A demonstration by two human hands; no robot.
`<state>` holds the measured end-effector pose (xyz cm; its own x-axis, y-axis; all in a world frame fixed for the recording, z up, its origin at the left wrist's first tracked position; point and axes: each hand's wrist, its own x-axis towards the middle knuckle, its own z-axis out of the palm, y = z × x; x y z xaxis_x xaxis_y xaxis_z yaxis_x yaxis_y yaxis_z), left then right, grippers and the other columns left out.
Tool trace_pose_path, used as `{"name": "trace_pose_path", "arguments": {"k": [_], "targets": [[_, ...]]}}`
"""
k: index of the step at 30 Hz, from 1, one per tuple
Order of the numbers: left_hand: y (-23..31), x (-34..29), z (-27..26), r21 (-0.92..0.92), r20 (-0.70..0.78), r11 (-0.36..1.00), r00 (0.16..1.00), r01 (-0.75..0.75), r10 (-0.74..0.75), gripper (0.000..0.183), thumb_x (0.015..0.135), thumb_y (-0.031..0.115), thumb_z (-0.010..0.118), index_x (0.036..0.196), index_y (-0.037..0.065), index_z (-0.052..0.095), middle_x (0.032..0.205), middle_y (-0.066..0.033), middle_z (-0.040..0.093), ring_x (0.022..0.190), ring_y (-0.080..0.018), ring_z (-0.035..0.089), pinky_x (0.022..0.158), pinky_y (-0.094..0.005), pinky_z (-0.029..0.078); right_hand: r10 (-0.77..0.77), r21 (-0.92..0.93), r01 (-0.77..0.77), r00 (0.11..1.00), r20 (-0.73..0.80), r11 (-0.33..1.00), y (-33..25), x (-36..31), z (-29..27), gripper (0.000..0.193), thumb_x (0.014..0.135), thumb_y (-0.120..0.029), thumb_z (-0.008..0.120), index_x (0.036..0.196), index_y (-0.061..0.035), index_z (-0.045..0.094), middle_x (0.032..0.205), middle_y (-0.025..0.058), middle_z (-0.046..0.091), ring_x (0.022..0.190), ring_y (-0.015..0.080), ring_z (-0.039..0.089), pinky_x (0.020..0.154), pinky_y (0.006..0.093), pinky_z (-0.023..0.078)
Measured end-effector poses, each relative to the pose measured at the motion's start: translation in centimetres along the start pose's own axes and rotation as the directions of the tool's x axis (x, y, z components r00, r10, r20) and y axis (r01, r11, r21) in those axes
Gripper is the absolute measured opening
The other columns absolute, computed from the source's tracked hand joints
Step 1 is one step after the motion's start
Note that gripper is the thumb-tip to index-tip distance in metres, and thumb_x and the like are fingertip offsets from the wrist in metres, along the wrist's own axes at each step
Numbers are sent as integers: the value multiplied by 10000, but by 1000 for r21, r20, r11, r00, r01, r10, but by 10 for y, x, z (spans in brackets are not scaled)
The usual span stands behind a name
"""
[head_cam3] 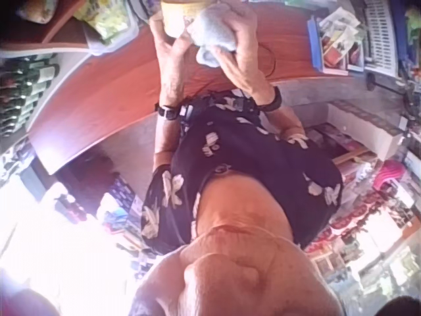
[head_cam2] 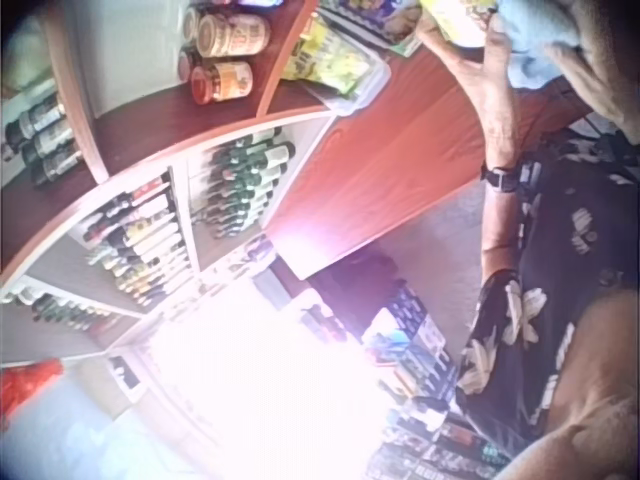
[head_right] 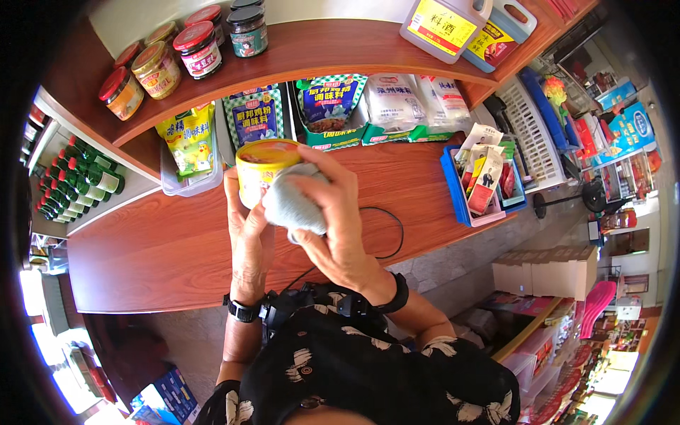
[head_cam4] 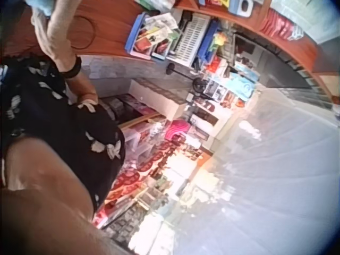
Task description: Cleaning store shelves and individual product containers using a cloth.
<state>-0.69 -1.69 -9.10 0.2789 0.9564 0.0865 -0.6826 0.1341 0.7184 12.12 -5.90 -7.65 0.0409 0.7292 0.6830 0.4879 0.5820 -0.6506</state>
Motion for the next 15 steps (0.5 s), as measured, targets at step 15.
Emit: {"name": "trace_pose_path", "arguments": {"k": [15], "targets": [[-3,1,24,123,180,988,981,-90,67,1113,602,136,878,1425,105,130,1372,-105,330,1281,-244,373,1067,-405,349,678,915,-402,681,278,28,9,-1,4,556,973,-512,357,1349,-105,411,1282,31,515,1139,146,512,979,329,415]]}}
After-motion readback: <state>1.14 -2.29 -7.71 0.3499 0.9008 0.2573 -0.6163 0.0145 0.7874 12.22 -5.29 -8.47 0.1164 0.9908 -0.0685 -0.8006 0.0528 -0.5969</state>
